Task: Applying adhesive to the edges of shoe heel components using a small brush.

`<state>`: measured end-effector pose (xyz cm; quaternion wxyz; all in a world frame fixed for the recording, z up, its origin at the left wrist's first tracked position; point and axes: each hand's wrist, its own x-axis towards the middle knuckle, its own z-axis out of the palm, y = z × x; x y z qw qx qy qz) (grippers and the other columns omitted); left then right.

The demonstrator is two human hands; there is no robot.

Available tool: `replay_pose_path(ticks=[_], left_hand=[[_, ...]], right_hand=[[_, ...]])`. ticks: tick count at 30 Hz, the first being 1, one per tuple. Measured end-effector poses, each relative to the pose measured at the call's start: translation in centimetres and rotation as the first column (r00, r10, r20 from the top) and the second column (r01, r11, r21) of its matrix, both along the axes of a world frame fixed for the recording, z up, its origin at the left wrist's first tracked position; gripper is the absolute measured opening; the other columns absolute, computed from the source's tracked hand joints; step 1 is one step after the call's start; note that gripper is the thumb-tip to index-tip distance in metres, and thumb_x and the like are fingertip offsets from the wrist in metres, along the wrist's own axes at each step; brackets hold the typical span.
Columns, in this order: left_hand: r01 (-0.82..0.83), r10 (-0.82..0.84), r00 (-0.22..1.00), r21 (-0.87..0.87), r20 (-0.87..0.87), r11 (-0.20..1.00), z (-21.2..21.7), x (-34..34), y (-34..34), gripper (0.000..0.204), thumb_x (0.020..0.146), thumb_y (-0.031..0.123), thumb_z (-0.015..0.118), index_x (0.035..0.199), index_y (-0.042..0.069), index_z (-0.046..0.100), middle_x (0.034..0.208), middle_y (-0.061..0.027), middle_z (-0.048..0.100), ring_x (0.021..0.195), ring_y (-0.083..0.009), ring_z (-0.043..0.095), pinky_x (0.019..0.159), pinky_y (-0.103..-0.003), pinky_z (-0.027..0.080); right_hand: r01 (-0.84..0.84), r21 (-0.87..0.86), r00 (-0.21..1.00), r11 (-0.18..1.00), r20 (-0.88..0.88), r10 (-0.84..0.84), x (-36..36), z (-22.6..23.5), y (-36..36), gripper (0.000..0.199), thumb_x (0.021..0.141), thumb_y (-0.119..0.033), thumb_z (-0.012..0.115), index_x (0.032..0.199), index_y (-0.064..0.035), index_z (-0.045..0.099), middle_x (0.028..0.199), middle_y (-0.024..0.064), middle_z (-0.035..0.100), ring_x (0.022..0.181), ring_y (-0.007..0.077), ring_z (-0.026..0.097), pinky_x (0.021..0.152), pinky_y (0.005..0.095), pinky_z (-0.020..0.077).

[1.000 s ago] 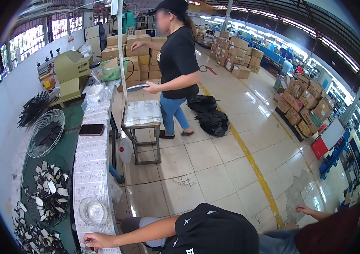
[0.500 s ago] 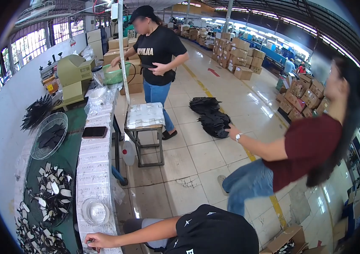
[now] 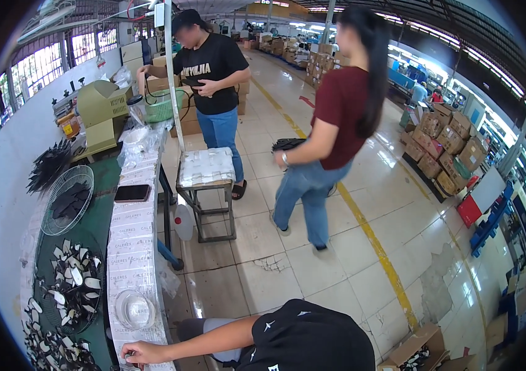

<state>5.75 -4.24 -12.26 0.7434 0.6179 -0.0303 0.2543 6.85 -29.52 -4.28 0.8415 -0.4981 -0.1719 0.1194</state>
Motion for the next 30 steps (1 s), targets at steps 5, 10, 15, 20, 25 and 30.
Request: replay_pose_path(ticks=[5,10,15,20,25,30], left_hand=[[0.179,-0.178,0.983,-0.483,0.049,0.857,-2.2,0.3,2.1,0.041,0.103,0.01,0.033,0.143,0.005,0.037,0.145,-0.0149,0.036,0.134,-0.0287,0.033,0.116,-0.042,0.025],[0.267,-0.286,0.954,-0.674,0.086,0.689,-6.4,1.8,-0.2,0.044,0.102,0.009,0.033,0.145,0.007,0.033,0.148,-0.0136,0.032,0.136,-0.0274,0.03,0.115,-0.041,0.025],[0.293,-0.327,0.945,-0.424,-0.007,0.857,-11.3,3.2,-8.8,0.034,0.099,0.011,0.039,0.133,0.007,0.042,0.136,-0.0116,0.041,0.125,-0.0241,0.038,0.108,-0.039,0.031],[0.173,-0.178,0.977,-0.052,-0.116,0.984,-10.8,2.9,-9.9,0.026,0.096,0.014,0.045,0.121,0.007,0.051,0.124,-0.0095,0.049,0.115,-0.0208,0.046,0.102,-0.036,0.036],[-0.076,0.044,0.987,-0.206,-0.155,0.976,0.7,-9.6,-0.8,0.011,0.085,0.015,0.065,0.089,0.006,0.06,0.091,-0.0049,0.059,0.085,-0.0147,0.056,0.08,-0.031,0.047],[-0.079,-0.076,0.949,-0.465,-0.307,0.882,16.0,-14.2,-13.1,0.036,0.085,0.004,0.067,0.118,0.007,0.051,0.111,-0.0047,0.055,0.1,-0.0167,0.06,0.09,-0.038,0.054]], right_hand=[[0.014,0.013,1.0,1.0,-0.021,-0.013,-0.2,0.2,-0.1,0.014,0.096,-0.008,0.053,0.108,-0.0006,0.049,0.086,0.0047,0.053,0.061,0.0093,0.059,0.054,0.0261,0.0549],[0.089,-0.068,0.994,0.994,0.075,-0.084,-0.4,0.3,-0.5,0.013,0.093,-0.005,0.054,0.105,0.0005,0.05,0.086,0.0059,0.055,0.058,0.0097,0.058,0.051,0.0259,0.0524],[0.093,-0.052,0.992,0.994,0.096,-0.088,-0.2,0.1,-1.0,0.014,0.094,-0.009,0.052,0.106,-0.001,0.05,0.079,0.0044,0.057,0.057,0.0088,0.058,0.052,0.0254,0.0494],[0.003,-0.058,0.997,0.998,0.08,0.002,-0.5,0.6,3.3,0.017,0.093,-0.016,0.056,0.104,-0.0034,0.052,0.081,0.0041,0.056,0.061,0.0093,0.057,0.058,0.0288,0.0495],[0.199,-0.055,0.964,0.978,0.193,-0.185,0.1,-4.3,1.4,0.024,0.096,-0.019,0.053,0.112,-0.0029,0.057,0.099,0.0063,0.063,0.089,0.0167,0.06,0.08,0.0321,0.0505],[0.204,-0.072,0.978,0.976,-0.021,-0.206,-5.4,7.0,-4.9,0.029,0.1,-0.019,0.051,0.122,-0.0017,0.057,0.113,0.0081,0.061,0.1,0.0153,0.06,0.085,0.0309,0.0524]])
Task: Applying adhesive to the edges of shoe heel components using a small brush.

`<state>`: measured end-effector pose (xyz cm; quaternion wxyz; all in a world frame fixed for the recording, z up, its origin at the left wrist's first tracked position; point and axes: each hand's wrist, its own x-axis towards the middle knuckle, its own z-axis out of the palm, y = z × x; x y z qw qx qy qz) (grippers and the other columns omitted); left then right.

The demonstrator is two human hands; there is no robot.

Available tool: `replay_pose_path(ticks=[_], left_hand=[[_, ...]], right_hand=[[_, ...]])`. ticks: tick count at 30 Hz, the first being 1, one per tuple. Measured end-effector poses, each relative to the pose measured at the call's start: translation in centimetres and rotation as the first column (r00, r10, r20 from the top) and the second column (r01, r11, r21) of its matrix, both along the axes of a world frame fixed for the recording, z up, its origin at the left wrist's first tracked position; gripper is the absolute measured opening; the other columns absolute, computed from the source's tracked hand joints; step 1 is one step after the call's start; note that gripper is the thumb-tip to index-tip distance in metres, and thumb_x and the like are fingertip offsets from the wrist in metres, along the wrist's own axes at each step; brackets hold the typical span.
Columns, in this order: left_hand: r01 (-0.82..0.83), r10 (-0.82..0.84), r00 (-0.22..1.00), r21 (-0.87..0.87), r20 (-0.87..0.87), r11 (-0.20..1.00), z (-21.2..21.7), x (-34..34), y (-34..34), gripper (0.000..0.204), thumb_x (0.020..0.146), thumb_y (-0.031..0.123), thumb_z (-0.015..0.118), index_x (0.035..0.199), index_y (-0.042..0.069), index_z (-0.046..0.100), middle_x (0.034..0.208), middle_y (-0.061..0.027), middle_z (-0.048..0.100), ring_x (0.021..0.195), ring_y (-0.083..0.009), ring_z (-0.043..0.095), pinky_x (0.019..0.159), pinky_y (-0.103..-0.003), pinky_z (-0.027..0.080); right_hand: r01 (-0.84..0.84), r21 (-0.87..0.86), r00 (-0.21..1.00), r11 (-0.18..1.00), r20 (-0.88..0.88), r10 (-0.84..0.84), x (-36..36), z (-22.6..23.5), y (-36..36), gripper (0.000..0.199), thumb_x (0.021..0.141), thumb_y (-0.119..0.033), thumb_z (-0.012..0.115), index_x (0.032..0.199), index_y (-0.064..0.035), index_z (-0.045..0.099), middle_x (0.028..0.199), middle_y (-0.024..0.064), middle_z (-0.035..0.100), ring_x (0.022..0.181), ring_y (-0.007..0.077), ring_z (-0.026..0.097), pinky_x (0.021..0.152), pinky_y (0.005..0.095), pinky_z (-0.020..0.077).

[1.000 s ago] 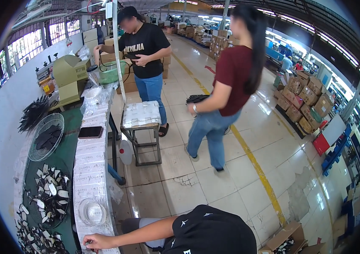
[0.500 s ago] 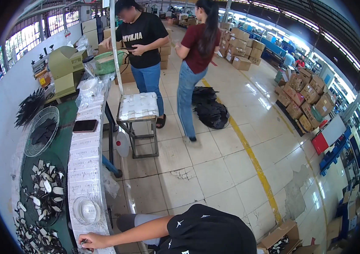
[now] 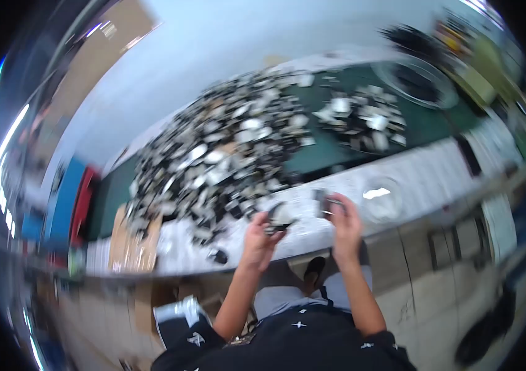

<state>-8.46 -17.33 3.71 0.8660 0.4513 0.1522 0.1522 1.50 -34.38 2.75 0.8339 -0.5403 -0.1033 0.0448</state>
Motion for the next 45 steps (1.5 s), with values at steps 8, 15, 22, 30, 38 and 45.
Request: replay_pose_path(ticks=[8,15,22,30,38,45], left_hand=[[-0.022,0.025,0.985,-0.021,0.171,1.0,2.5,-5.1,0.6,0.032,0.086,0.017,0.072,0.107,0.005,0.051,0.1,-0.0029,0.062,0.091,-0.012,0.063,0.079,-0.025,0.054],[0.018,-0.019,0.987,0.005,0.157,1.0,0.6,-4.7,-0.2,0.035,0.086,0.022,0.073,0.107,0.006,0.051,0.1,-0.0052,0.063,0.088,-0.0131,0.064,0.076,-0.026,0.055],[0.039,-0.04,0.985,0.006,0.169,0.999,0.1,-4.8,-0.8,0.032,0.087,0.021,0.071,0.107,0.006,0.05,0.101,-0.005,0.063,0.089,-0.0133,0.064,0.074,-0.026,0.055],[0.031,-0.03,0.991,-0.006,0.131,0.999,-0.6,-4.5,-0.8,0.03,0.088,0.02,0.07,0.107,0.007,0.051,0.1,-0.0031,0.063,0.088,-0.0109,0.064,0.074,-0.026,0.055],[0.092,-0.051,0.977,-0.192,0.209,0.977,-0.2,-4.0,-0.6,0.033,0.086,0.019,0.072,0.108,0.006,0.051,0.102,-0.0036,0.062,0.093,-0.0146,0.064,0.084,-0.035,0.058],[0.593,-0.119,0.743,-0.566,0.659,0.573,3.0,-5.0,-3.3,0.032,0.085,0.017,0.072,0.102,0.009,0.046,0.091,-0.0054,0.053,0.088,-0.026,0.068,0.074,-0.038,0.062]], right_hand=[[0.063,-0.378,0.639,0.924,0.726,0.254,-7.6,8.3,-0.3,0.03,0.084,0.001,0.067,0.113,0.0036,0.061,0.11,0.0203,0.062,0.096,0.0328,0.064,0.082,0.0359,0.0533],[0.204,-0.439,0.551,0.875,0.79,0.268,-8.4,7.8,-0.4,0.034,0.083,0.002,0.068,0.116,0.0029,0.059,0.115,0.0211,0.059,0.097,0.0336,0.064,0.079,0.0376,0.0554],[0.165,-0.452,0.587,0.876,0.759,0.281,-8.5,7.6,-0.7,0.031,0.085,0.001,0.067,0.115,0.0027,0.06,0.114,0.02,0.06,0.097,0.0334,0.064,0.079,0.0372,0.0548],[-0.123,-0.372,0.822,0.92,0.48,0.305,-8.5,7.3,-1.0,0.025,0.088,-0.003,0.065,0.112,0.0032,0.062,0.113,0.0178,0.062,0.099,0.0256,0.063,0.081,0.0315,0.052],[-0.43,0.406,0.895,0.806,0.073,0.441,-5.9,5.0,-1.9,0.032,0.098,-0.016,0.054,0.124,0.0026,0.053,0.111,0.0153,0.062,0.102,0.02,0.06,0.087,0.0296,0.0504],[-0.274,0.479,0.945,0.834,-0.029,0.327,0.9,1.0,0.7,0.031,0.101,-0.015,0.048,0.126,0.0026,0.05,0.109,0.0126,0.061,0.094,0.0177,0.061,0.086,0.0295,0.0504]])
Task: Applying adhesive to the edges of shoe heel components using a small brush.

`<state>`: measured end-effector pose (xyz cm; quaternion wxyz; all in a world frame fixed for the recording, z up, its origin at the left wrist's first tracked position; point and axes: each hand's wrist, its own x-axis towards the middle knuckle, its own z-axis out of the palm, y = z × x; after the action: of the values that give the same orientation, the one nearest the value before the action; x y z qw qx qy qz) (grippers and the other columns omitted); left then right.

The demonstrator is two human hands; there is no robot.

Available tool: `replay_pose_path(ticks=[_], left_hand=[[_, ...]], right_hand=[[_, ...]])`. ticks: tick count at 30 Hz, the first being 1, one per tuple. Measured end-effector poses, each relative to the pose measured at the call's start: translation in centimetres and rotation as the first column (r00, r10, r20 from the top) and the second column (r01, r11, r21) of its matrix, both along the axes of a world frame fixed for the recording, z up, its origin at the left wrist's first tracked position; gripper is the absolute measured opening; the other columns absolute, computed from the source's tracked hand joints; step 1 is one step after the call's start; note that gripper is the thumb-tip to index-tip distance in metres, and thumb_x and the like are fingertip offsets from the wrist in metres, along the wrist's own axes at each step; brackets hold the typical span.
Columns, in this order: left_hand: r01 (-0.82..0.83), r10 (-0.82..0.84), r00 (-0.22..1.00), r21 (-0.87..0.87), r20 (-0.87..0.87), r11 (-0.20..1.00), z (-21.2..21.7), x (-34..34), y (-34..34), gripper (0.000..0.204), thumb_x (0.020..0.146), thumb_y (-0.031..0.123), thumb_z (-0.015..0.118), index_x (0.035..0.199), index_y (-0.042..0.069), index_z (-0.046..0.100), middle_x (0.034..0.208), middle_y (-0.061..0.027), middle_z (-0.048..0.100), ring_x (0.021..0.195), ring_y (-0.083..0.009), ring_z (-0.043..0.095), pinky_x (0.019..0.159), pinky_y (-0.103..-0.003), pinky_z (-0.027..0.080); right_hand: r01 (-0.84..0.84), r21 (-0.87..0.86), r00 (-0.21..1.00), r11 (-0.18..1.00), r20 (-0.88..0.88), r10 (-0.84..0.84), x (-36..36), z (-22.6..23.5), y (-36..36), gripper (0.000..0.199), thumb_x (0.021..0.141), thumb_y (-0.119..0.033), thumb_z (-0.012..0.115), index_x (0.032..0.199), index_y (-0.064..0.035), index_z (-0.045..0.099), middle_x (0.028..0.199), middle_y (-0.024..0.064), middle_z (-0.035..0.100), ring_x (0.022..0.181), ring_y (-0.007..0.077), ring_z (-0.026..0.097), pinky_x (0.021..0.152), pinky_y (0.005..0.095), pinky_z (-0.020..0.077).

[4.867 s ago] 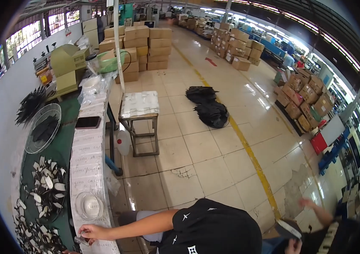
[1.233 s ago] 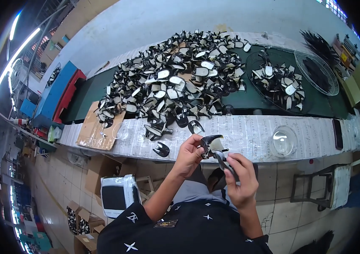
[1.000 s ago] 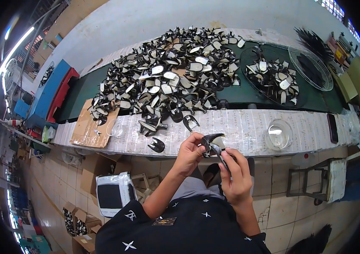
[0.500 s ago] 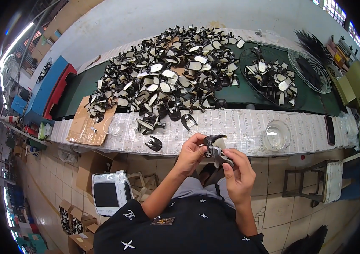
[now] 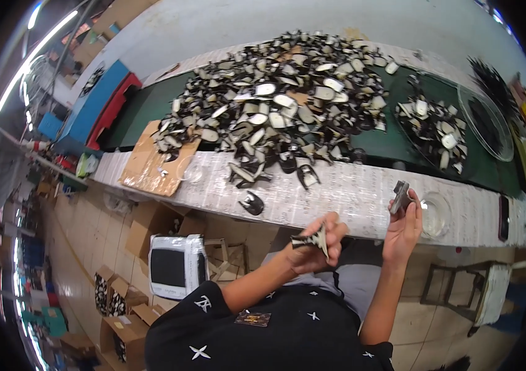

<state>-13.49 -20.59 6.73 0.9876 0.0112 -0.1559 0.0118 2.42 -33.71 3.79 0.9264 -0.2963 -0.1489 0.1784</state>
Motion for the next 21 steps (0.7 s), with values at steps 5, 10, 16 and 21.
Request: replay_pose_path(ticks=[5,10,16,21], left_hand=[[0.122,-0.096,0.981,-0.149,0.168,0.981,1.0,0.3,-1.2,0.025,0.096,0.028,0.057,0.1,0.007,0.044,0.089,-0.0068,0.051,0.086,-0.027,0.068,0.072,-0.041,0.062],[-0.002,0.0,0.999,0.054,0.042,0.999,0.8,1.1,-0.9,0.031,0.089,0.026,0.068,0.099,0.008,0.044,0.088,-0.0058,0.05,0.084,-0.0259,0.068,0.071,-0.041,0.061],[-0.204,0.084,0.934,0.328,0.347,0.922,1.3,5.8,2.0,0.036,0.084,0.025,0.075,0.101,0.007,0.049,0.088,-0.009,0.054,0.083,-0.0298,0.065,0.079,-0.046,0.053],[-0.642,0.502,0.71,0.747,0.494,0.172,6.4,16.3,2.6,0.034,0.08,0.019,0.079,0.103,0.004,0.059,0.099,-0.0077,0.062,0.092,-0.0164,0.06,0.085,-0.028,0.048]], right_hand=[[0.1,-0.361,0.99,0.927,0.13,-0.057,3.2,-5.6,3.3,0.03,0.099,-0.016,0.052,0.124,0.0013,0.055,0.112,0.0077,0.062,0.094,0.012,0.06,0.085,0.0271,0.0497],[0.186,-0.521,0.978,0.833,0.177,-0.107,3.6,-6.1,3.5,0.029,0.097,-0.019,0.058,0.12,-0.0018,0.06,0.11,0.0056,0.062,0.091,0.01,0.059,0.08,0.0248,0.051],[0.067,-0.505,0.995,0.861,0.097,-0.021,4.0,-6.7,4.1,0.028,0.096,-0.019,0.058,0.119,-0.0013,0.06,0.102,0.0054,0.063,0.088,0.01,0.06,0.079,0.0255,0.0512],[0.115,-0.474,0.988,0.873,0.144,-0.051,3.9,-6.7,3.2,0.028,0.096,-0.017,0.058,0.118,0.0006,0.06,0.097,0.0047,0.064,0.083,0.0091,0.059,0.077,0.0243,0.0508]])
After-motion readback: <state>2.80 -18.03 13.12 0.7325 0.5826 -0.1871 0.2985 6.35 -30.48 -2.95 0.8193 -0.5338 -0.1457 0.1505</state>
